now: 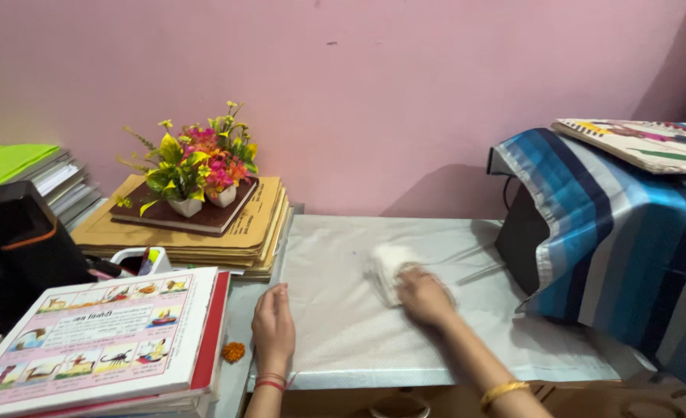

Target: The person wipes a wooden desk with a white cloth, then places books upright on the desk. The person handles books one at a time and arranges them in a row.

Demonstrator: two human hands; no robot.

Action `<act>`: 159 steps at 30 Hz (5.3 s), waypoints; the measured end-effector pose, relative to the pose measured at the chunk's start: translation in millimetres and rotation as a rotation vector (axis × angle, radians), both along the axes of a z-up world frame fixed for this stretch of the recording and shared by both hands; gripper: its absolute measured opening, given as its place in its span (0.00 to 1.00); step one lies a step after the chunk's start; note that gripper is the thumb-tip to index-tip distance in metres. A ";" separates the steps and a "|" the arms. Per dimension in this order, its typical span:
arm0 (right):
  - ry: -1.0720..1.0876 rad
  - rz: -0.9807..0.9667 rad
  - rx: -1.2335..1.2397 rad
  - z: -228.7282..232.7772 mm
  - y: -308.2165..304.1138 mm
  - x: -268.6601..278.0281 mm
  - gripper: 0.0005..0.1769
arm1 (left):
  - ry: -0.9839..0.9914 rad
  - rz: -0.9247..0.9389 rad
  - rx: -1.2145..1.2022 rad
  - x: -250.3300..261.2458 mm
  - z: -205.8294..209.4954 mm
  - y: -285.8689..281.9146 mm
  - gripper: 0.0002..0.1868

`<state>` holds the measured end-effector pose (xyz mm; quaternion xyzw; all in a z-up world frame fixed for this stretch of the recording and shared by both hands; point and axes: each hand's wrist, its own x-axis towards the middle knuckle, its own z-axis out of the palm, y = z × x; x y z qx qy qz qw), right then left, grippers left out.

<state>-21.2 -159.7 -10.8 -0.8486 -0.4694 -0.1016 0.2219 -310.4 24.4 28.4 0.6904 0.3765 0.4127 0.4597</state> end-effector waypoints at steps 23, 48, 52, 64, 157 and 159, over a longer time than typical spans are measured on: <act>0.086 0.249 -0.049 26.5 191.2 -100.6 0.17 | -0.541 0.015 -0.093 -10.3 2.5 8.1 0.30; -0.117 -0.069 0.083 56.9 -33.5 -74.2 0.18 | 0.646 -0.133 0.547 5.8 43.1 -35.1 0.26; -0.110 -0.066 0.076 61.6 -31.2 -75.5 0.19 | 0.487 -0.156 0.643 66.5 36.7 4.9 0.29; -0.033 -0.100 0.185 53.9 -27.9 -67.3 0.18 | 0.895 -0.099 0.588 211.2 6.5 122.5 0.36; -0.236 0.109 0.151 76.8 -53.8 -27.2 0.43 | 0.510 -0.042 0.644 65.8 13.1 14.1 0.28; -0.501 -0.141 0.363 84.1 -70.1 33.3 0.27 | 0.514 -0.045 0.633 65.4 14.0 12.6 0.28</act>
